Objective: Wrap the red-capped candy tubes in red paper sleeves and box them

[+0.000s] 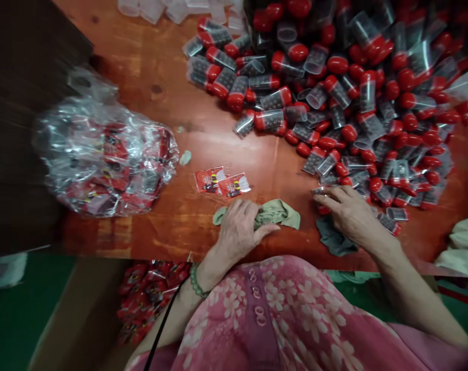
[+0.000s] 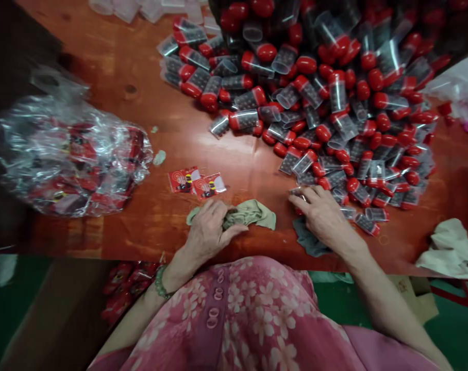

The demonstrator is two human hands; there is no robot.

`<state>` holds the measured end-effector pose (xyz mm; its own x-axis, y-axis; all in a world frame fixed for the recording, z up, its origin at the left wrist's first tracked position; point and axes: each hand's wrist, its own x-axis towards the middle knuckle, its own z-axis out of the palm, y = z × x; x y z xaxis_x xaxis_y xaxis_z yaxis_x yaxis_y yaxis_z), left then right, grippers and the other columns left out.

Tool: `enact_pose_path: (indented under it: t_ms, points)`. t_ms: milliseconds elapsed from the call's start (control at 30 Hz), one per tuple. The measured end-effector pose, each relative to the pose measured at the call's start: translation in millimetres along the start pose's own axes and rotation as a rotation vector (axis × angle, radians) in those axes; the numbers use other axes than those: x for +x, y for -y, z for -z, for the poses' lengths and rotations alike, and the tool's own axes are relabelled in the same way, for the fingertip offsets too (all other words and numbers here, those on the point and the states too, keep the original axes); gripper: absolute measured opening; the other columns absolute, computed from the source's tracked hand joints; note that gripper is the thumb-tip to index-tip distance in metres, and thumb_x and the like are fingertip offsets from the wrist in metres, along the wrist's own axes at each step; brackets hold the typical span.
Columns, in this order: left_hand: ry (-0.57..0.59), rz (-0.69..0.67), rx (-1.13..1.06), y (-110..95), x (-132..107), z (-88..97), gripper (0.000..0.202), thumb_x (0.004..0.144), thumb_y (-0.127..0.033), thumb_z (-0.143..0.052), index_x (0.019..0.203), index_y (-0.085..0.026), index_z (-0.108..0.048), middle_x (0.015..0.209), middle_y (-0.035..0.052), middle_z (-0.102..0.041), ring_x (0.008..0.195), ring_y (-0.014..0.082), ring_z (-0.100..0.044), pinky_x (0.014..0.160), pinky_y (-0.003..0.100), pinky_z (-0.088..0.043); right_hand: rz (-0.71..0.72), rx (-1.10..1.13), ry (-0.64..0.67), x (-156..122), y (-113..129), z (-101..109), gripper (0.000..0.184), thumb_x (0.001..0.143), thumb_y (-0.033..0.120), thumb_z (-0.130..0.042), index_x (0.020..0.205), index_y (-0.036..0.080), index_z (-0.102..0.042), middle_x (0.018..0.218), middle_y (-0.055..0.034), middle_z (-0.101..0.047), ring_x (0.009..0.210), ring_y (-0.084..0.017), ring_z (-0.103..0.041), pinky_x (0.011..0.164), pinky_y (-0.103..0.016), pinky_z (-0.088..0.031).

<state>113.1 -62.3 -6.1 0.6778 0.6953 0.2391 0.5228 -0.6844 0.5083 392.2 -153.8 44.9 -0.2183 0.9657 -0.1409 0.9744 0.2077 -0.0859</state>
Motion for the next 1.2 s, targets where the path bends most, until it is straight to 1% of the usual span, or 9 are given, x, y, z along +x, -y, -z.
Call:
enact_pose_path:
  t_ms: [100, 200, 367, 533, 633, 733, 867, 1000, 1200]
  points:
    - [-0.081, 0.044, -0.001, 8.9, 6.6, 12.5, 0.033, 0.097, -0.035, -0.051, 0.119, -0.012, -0.061, 0.115, 0.0158, -0.069, 0.11, 0.0261, -0.06, 0.097, 0.042, -0.048, 0.06, -0.136, 0.084, -2.3, -14.4, -7.2, 0.048, 0.088, 0.005, -0.048, 0.132, 0.02, -0.062, 0.134, -0.0182, -0.057, 0.115, -0.033, -0.05, 0.09, -0.046, -0.046]
    - [-0.106, 0.104, 0.07, 26.5, 15.8, 14.4, 0.033, 0.096, -0.027, -0.053, 0.123, -0.011, -0.061, 0.128, 0.0179, -0.064, 0.125, 0.0295, -0.055, 0.108, 0.048, -0.044, 0.112, -0.191, 0.085, 2.4, -16.7, -12.3, 0.047, 0.09, 0.009, -0.05, 0.134, 0.024, -0.06, 0.136, -0.0173, -0.055, 0.119, -0.035, -0.048, 0.09, -0.047, -0.044]
    - [-0.053, 0.085, 0.156, 49.5, 23.3, 4.5, 0.028, 0.097, -0.022, -0.047, 0.108, -0.01, -0.07, 0.116, 0.0169, -0.069, 0.116, 0.0281, -0.059, 0.104, 0.046, -0.047, 0.129, -0.156, 0.031, 21.7, -5.6, -15.2, 0.037, 0.094, 0.018, -0.05, 0.13, 0.017, -0.058, 0.133, -0.0193, -0.058, 0.116, -0.036, -0.05, 0.086, -0.047, -0.043]
    - [-0.112, 0.071, 0.182, 54.6, 24.2, 5.6, 0.031, 0.096, -0.014, -0.042, 0.1, -0.015, -0.072, 0.106, 0.0126, -0.072, 0.1, 0.0253, -0.061, 0.092, 0.042, -0.05, 0.058, 0.214, -0.053, 41.9, 15.2, -20.8, 0.018, 0.097, 0.029, -0.05, 0.103, 0.016, -0.061, 0.104, -0.0155, -0.069, 0.095, -0.029, -0.061, 0.081, -0.042, -0.045]
    - [-0.199, 0.122, 0.005, 48.0, 24.4, 13.8, 0.025, 0.096, -0.018, -0.046, 0.092, -0.017, -0.071, 0.096, 0.0102, -0.073, 0.09, 0.0214, -0.063, 0.087, 0.038, -0.051, -0.11, 0.647, -0.107, 55.2, 28.4, -21.3, 0.017, 0.093, 0.034, -0.058, 0.104, 0.021, -0.058, 0.086, -0.0054, -0.066, 0.075, -0.021, -0.06, 0.071, -0.035, -0.047]
    - [-0.268, 0.229, -0.32, 33.5, 22.9, 24.1, 0.021, 0.095, -0.023, -0.05, 0.086, -0.016, -0.068, 0.089, 0.0077, -0.073, 0.083, 0.0176, -0.065, 0.083, 0.032, -0.052, -0.266, 1.156, -0.166, 75.2, 44.2, -20.0, 0.03, 0.085, 0.037, -0.071, 0.107, 0.024, -0.057, 0.086, 0.0002, -0.063, 0.071, -0.015, -0.058, 0.065, -0.028, -0.047]
    - [-0.263, 0.479, -0.729, 14.4, 20.2, 32.6, 0.022, 0.092, -0.03, -0.056, 0.081, -0.017, -0.07, 0.087, 0.0049, -0.074, 0.081, 0.0159, -0.067, 0.079, 0.027, -0.052, -0.333, 1.638, -0.197, 103.4, 69.5, -15.3, 0.033, 0.07, 0.033, -0.084, 0.086, 0.024, -0.057, 0.083, 0.0039, -0.063, 0.076, -0.013, -0.06, 0.07, -0.026, -0.05]
    - [-0.271, 0.611, -0.904, 8.7, 17.0, 32.6, 0.023, 0.087, -0.034, -0.063, 0.077, -0.017, -0.073, 0.084, 0.0036, -0.074, 0.077, 0.0158, -0.066, 0.075, 0.025, -0.051, -0.343, 1.692, -0.176, 116.1, 91.8, -7.2, 0.038, 0.064, 0.029, -0.087, 0.079, 0.023, -0.053, 0.091, 0.0014, -0.069, 0.08, -0.014, -0.062, 0.072, -0.027, -0.052]
    - [-0.091, 0.643, -1.086, 11.7, 12.4, 39.1, 0.033, 0.085, -0.045, -0.063, 0.088, -0.015, -0.076, 0.083, 0.0055, -0.073, 0.072, 0.0157, -0.063, 0.067, 0.025, -0.05, -0.423, 1.576, -0.194, 113.9, 100.0, -9.1, 0.036, 0.067, 0.028, -0.084, 0.078, 0.023, -0.05, 0.059, 0.0098, -0.05, 0.049, -0.007, -0.042, 0.048, -0.02, -0.035]
